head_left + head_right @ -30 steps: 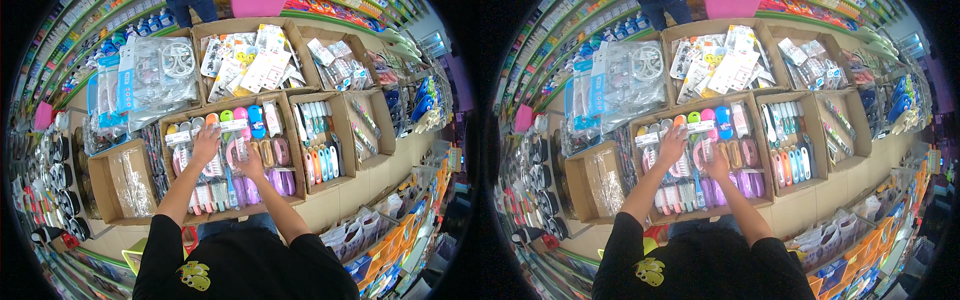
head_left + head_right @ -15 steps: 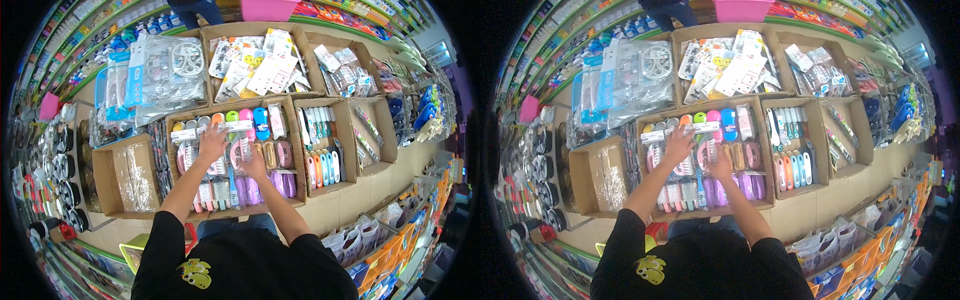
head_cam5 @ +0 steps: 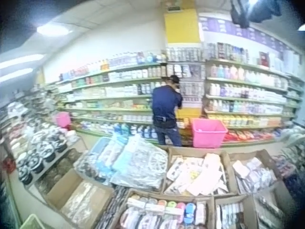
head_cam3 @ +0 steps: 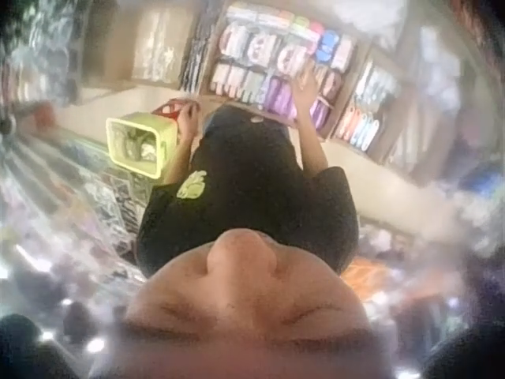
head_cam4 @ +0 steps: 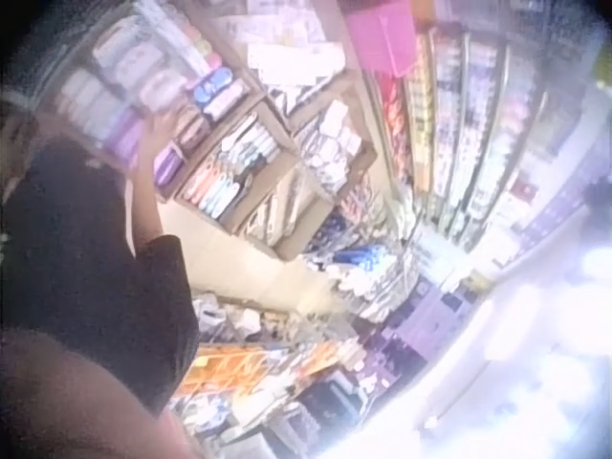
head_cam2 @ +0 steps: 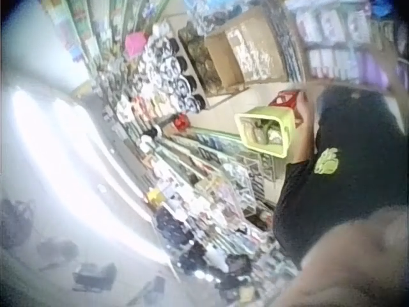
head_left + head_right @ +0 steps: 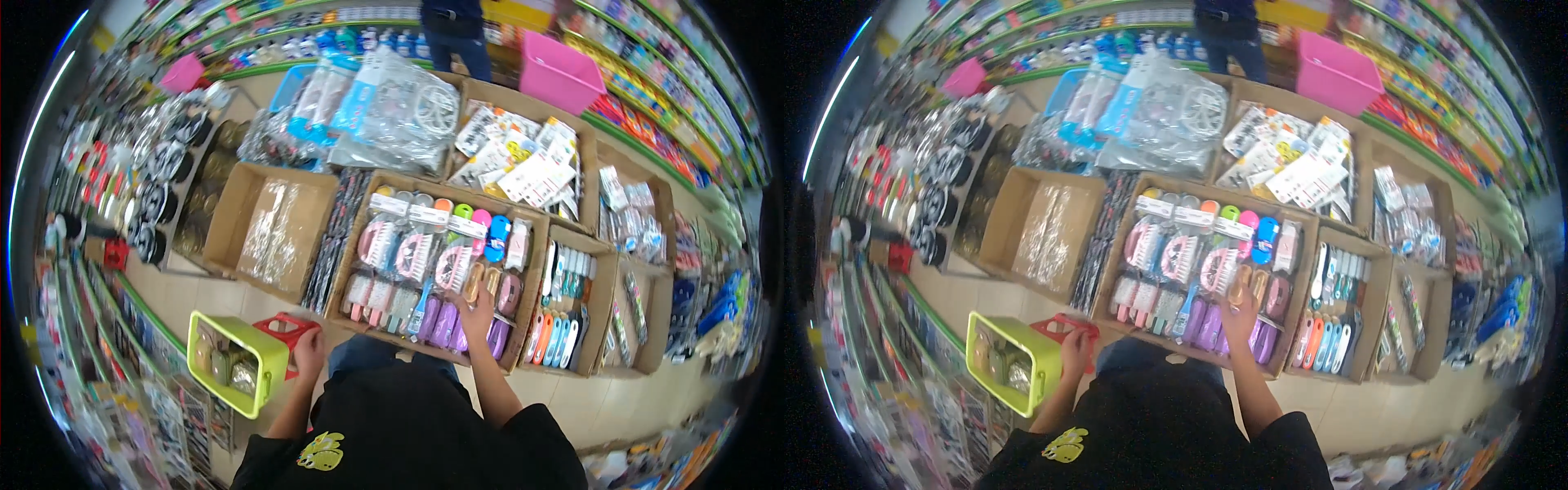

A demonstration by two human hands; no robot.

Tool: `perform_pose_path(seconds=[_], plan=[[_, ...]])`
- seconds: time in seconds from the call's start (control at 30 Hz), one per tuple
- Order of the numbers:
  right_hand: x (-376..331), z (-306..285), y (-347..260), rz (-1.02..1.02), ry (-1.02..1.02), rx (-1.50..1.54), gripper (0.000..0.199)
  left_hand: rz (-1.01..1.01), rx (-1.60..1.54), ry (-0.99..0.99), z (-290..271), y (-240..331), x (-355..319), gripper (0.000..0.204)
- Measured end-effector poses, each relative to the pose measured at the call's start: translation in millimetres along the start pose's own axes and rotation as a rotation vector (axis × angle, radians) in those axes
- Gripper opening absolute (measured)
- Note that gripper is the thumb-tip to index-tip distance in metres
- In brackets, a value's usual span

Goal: Sorting small pouches from a plastic basket into a box on a store shelf.

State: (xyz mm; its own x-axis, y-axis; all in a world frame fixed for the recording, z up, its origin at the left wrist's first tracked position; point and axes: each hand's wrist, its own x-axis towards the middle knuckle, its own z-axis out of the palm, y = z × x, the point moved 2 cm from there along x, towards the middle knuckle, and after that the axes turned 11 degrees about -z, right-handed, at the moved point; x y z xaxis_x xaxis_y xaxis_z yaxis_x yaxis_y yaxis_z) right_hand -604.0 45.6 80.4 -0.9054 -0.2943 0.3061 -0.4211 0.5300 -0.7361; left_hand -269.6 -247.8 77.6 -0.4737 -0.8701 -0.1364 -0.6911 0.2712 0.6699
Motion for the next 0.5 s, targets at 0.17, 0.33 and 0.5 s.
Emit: perform_pose_path(seconds=[0.17,0.33,0.5], plan=[[-25.7,6.9,-6.0,-0.194,-0.227,0.093,0.051,-0.686,-0.109,0.23,-25.1,-148.0,-133.6,0.018],[-58.9,31.7,-7.3,-0.263,-0.467,0.211,0.047,-0.976,0.054,0.349,-7.1,-199.3,-259.6,0.029],[-77.3,69.5,-43.6,-0.172,-0.705,0.309,0.037,-1.148,0.078,0.353,5.6,-205.1,-334.7,0.03]])
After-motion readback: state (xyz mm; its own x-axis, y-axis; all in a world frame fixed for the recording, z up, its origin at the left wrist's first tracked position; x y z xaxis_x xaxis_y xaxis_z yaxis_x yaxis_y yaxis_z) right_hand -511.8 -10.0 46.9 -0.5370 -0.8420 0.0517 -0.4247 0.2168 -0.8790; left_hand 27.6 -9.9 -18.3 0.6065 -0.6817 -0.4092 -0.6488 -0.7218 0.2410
